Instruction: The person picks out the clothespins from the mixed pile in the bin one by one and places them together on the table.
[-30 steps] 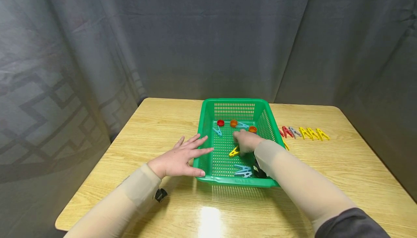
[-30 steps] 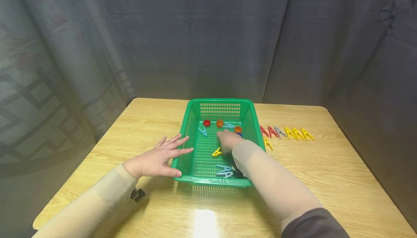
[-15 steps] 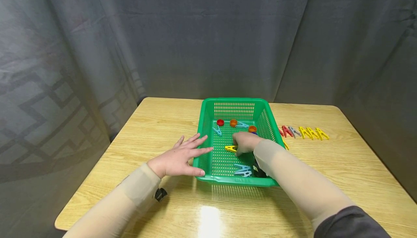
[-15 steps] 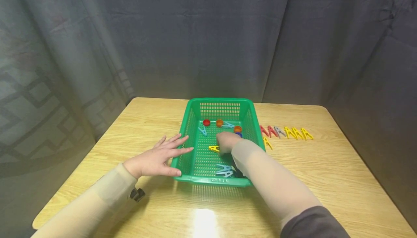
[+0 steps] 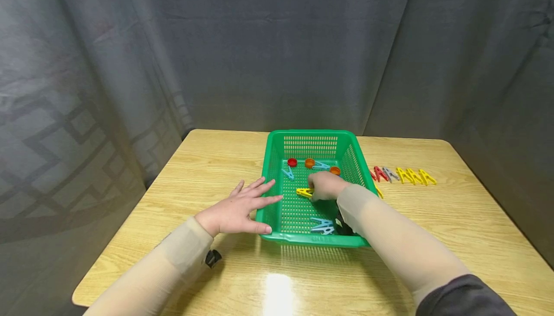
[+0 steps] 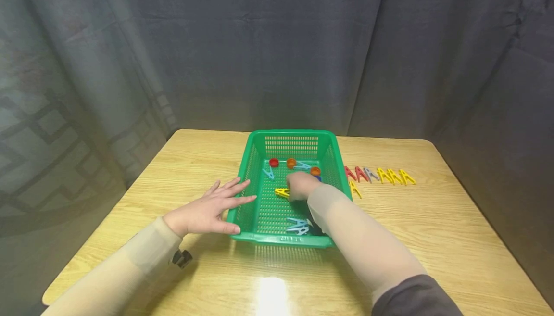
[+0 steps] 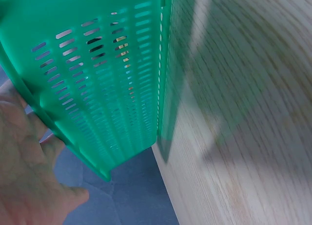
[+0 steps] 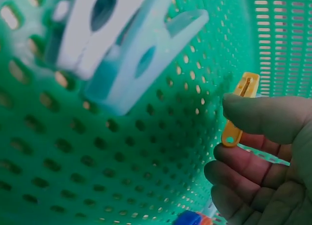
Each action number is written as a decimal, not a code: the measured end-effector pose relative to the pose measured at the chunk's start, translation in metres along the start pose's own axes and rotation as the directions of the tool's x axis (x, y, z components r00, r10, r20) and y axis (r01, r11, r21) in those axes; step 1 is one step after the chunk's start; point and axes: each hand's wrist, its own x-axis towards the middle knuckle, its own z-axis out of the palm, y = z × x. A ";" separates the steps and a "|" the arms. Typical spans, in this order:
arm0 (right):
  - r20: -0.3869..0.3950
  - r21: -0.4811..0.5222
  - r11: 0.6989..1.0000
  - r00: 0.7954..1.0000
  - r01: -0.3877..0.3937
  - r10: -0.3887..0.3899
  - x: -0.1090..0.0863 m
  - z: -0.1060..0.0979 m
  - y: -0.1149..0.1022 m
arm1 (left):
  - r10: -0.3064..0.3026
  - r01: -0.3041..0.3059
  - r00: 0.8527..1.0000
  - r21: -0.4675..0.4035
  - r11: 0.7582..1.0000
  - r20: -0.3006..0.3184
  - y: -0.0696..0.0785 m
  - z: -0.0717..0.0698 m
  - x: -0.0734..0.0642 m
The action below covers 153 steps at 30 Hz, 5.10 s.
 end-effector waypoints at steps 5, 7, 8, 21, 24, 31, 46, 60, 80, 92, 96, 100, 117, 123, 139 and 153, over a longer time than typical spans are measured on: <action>-0.029 0.047 0.999 1.000 0.008 -0.007 0.000 -0.003 -0.001 | 0.006 -0.006 1.000 0.004 1.000 -0.001 0.000 0.000 0.000; -0.043 0.066 0.998 0.999 0.021 -0.018 0.000 -0.004 -0.001 | 0.007 -0.007 1.000 0.003 1.000 -0.004 0.000 0.000 0.000; -0.050 0.075 0.997 0.998 0.027 -0.023 -0.001 -0.004 0.000 | 0.007 -0.007 1.000 0.005 1.000 -0.004 0.000 0.000 0.000; -0.160 0.196 0.970 0.980 0.147 -0.116 -0.006 -0.020 0.003 | -0.002 0.002 1.000 0.006 1.000 0.002 0.001 -0.001 0.000; -0.194 0.220 0.961 0.973 0.166 -0.124 -0.007 -0.023 0.003 | 0.000 0.000 1.000 0.003 1.000 0.002 0.001 -0.001 0.000; -0.261 0.283 0.942 0.959 0.183 -0.108 -0.010 -0.031 0.003 | 0.001 -0.001 1.000 0.000 1.000 0.003 0.002 -0.002 0.000; -0.301 0.347 0.922 0.951 0.173 -0.065 -0.022 -0.051 0.006 | -0.005 0.005 1.000 0.020 1.000 0.012 0.004 -0.002 0.000; -0.338 0.336 0.928 0.940 0.161 -0.041 -0.042 -0.076 0.012 | -0.006 0.006 1.000 0.032 0.999 0.016 0.004 -0.003 0.000; -0.381 0.347 0.933 0.923 0.099 0.044 -0.094 -0.092 0.043 | -0.010 0.009 1.000 0.020 1.000 0.016 0.003 -0.001 0.001; -0.448 0.320 0.946 0.888 0.050 0.104 -0.116 -0.087 0.075 | -0.004 0.004 1.000 0.024 1.000 0.014 0.003 0.000 0.002; -0.469 0.329 0.944 0.873 0.032 0.134 -0.123 -0.085 0.086 | -0.002 0.001 1.000 0.024 1.000 0.013 0.003 0.000 0.003; -0.479 0.350 0.937 0.860 0.000 0.179 -0.129 -0.082 0.096 | 0.003 -0.004 1.000 0.027 1.000 0.008 0.003 0.000 0.003; -0.521 0.465 0.875 0.757 -0.137 0.395 -0.131 -0.047 0.124 | -0.006 0.006 1.000 0.008 1.000 0.016 0.004 -0.001 0.002; -0.510 0.473 0.867 0.754 -0.156 0.415 -0.127 -0.031 0.130 | -0.005 0.005 1.000 0.005 1.000 0.020 0.004 -0.001 0.002; -0.454 0.498 0.842 0.765 -0.208 0.457 -0.117 -0.004 0.142 | -0.008 0.008 1.000 0.008 1.000 0.016 0.003 -0.001 0.003; -0.365 0.503 0.808 0.773 -0.305 0.519 -0.113 0.016 0.154 | -0.018 0.018 1.000 0.005 1.000 0.019 0.004 0.000 0.003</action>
